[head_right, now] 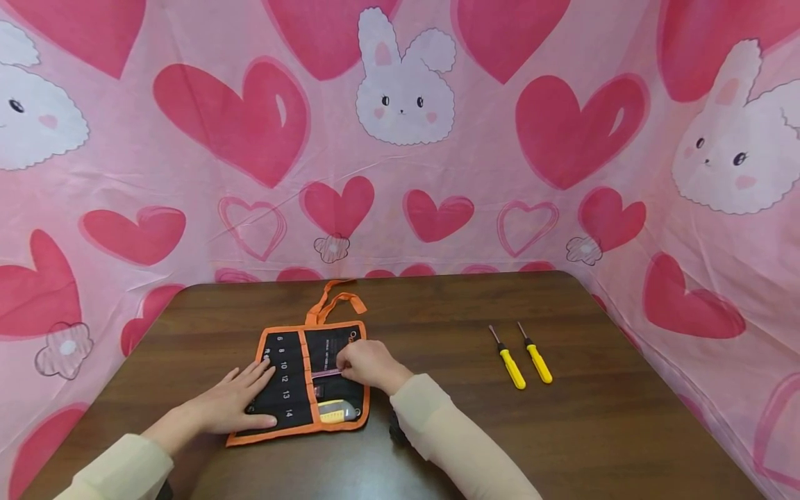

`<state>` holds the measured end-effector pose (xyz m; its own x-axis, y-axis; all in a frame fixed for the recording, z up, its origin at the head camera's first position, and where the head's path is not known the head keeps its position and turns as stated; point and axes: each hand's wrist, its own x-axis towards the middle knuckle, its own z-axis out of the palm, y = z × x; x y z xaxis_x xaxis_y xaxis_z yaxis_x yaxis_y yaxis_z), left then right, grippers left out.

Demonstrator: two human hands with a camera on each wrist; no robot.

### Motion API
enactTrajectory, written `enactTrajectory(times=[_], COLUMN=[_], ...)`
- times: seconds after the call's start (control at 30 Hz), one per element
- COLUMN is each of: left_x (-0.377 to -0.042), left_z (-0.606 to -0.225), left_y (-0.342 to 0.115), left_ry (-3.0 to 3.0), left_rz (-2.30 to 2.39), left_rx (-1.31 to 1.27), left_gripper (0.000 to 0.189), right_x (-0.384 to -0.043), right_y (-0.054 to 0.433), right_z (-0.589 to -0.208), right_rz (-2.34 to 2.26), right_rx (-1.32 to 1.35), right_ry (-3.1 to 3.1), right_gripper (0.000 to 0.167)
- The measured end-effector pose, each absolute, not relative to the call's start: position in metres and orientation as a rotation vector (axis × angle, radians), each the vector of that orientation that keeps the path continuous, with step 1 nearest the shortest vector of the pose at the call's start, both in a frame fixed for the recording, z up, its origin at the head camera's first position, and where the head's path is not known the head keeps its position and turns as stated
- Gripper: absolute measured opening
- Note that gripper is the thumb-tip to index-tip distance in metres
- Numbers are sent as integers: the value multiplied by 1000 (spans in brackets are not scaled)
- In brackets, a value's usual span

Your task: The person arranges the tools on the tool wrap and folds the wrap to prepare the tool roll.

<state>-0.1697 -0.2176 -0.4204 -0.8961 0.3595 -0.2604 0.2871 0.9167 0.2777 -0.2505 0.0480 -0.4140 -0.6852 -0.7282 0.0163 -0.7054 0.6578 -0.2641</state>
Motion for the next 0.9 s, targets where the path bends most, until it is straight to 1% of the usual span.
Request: enactTrajectory(times=[0.2, 0.57, 0.73, 0.9], left_x=[-169, -168, -168, -168], left_z=[-421, -418, -417, -417], left_y=[-218, -217, -216, -217], left_ry=[2771, 2769, 2761, 2765], left_rz=[333, 331, 333, 335], left_rx=[483, 490, 490, 487], left_gripper=[100, 100, 100, 100], right_x=[-248, -250, -255, -261], right_y=[41, 37, 49, 68], right_z=[-415, -416, -410, -401], right_rz=[-392, -423, -548, -622], right_rx=[-1195, -1118, -1048, -1002], right_ry=[2755, 2711, 2659, 2594], right_gripper=[6, 13, 19, 15])
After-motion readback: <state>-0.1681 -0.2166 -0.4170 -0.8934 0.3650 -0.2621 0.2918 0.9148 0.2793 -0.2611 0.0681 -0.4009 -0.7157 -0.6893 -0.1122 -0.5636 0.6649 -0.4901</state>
